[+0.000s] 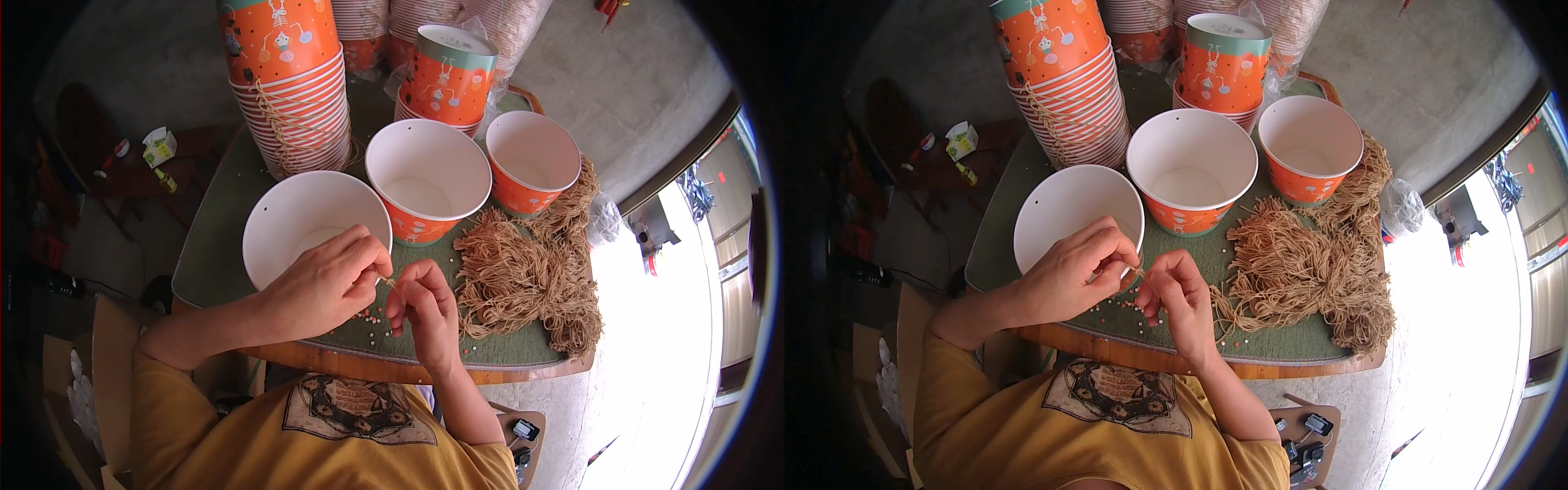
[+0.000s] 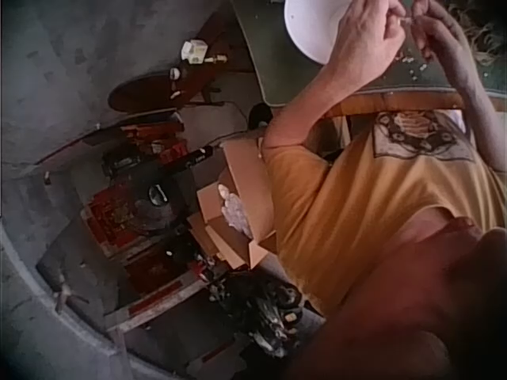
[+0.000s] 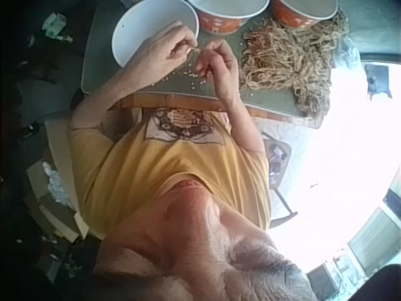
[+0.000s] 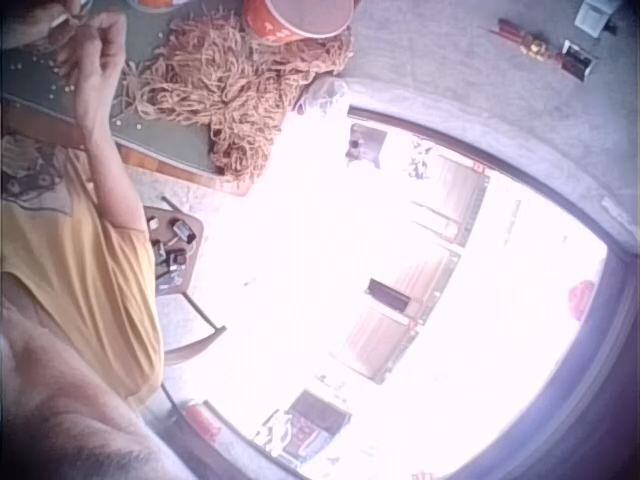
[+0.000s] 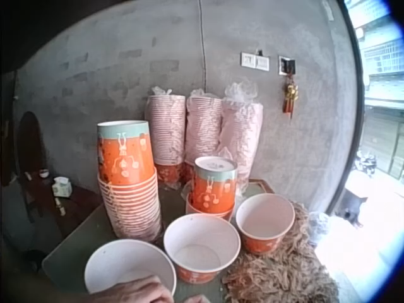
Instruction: Threading elastic cords through pre-punched holes in paper buckets and securing them with beads.
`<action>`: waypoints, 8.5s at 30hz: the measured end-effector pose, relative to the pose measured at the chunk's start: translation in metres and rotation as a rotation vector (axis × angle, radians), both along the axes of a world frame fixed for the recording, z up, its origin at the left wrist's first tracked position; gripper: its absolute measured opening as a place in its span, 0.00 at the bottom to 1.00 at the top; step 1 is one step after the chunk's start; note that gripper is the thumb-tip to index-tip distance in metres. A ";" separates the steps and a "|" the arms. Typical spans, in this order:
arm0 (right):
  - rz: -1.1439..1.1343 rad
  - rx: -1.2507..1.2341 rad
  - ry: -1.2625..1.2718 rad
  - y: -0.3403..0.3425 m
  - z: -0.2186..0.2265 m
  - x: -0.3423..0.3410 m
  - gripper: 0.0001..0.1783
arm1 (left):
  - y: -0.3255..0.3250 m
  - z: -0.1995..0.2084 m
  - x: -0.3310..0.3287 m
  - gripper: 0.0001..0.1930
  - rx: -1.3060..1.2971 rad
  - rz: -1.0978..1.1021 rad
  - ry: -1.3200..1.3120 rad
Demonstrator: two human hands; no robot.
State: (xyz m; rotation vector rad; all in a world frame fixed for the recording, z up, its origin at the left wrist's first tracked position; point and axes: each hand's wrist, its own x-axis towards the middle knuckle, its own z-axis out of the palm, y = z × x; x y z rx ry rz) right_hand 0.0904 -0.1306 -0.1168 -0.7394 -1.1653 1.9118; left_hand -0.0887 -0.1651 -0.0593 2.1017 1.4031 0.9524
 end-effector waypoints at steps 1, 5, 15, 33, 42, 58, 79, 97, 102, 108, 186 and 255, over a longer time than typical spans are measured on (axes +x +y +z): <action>0.005 0.001 0.008 0.000 -0.001 0.000 0.06 | 0.000 0.000 0.000 0.09 0.006 -0.005 -0.012; 0.007 0.037 0.018 -0.001 0.000 -0.001 0.07 | 0.000 -0.001 0.000 0.08 0.015 -0.006 -0.010; 0.048 0.022 -0.050 -0.005 0.005 -0.002 0.07 | -0.001 -0.001 0.000 0.09 0.037 0.002 0.015; -0.168 0.404 -0.275 -0.025 -0.005 -0.008 0.06 | 0.002 0.005 -0.007 0.16 0.109 -0.048 0.055; -0.299 0.865 -0.535 -0.028 -0.012 -0.013 0.09 | -0.001 0.002 -0.007 0.17 0.224 -0.110 0.171; 0.273 0.190 -0.247 -0.069 -0.012 -0.005 0.11 | -0.073 -0.012 -0.034 0.17 0.501 0.350 0.668; 0.133 0.825 -0.377 -0.082 -0.019 -0.029 0.05 | -0.093 -0.051 0.016 0.07 -0.271 0.535 -1.129; 0.100 0.911 -0.418 -0.086 -0.034 -0.041 0.04 | -0.085 -0.053 -0.013 0.09 -0.398 0.476 -1.457; 0.127 0.908 -0.439 -0.086 -0.035 -0.041 0.04 | -0.090 -0.052 -0.015 0.07 -0.510 0.437 -1.505; 0.134 1.008 -0.514 -0.083 -0.036 -0.043 0.05 | -0.085 -0.053 -0.024 0.07 -0.536 0.442 -1.611; -0.165 0.703 -0.298 -0.012 0.002 -0.033 0.08 | -0.054 -0.003 -0.018 0.13 0.188 0.446 0.259; 0.039 0.450 -0.201 -0.002 0.015 -0.065 0.03 | -0.027 0.004 -0.063 0.05 -0.613 0.070 -0.684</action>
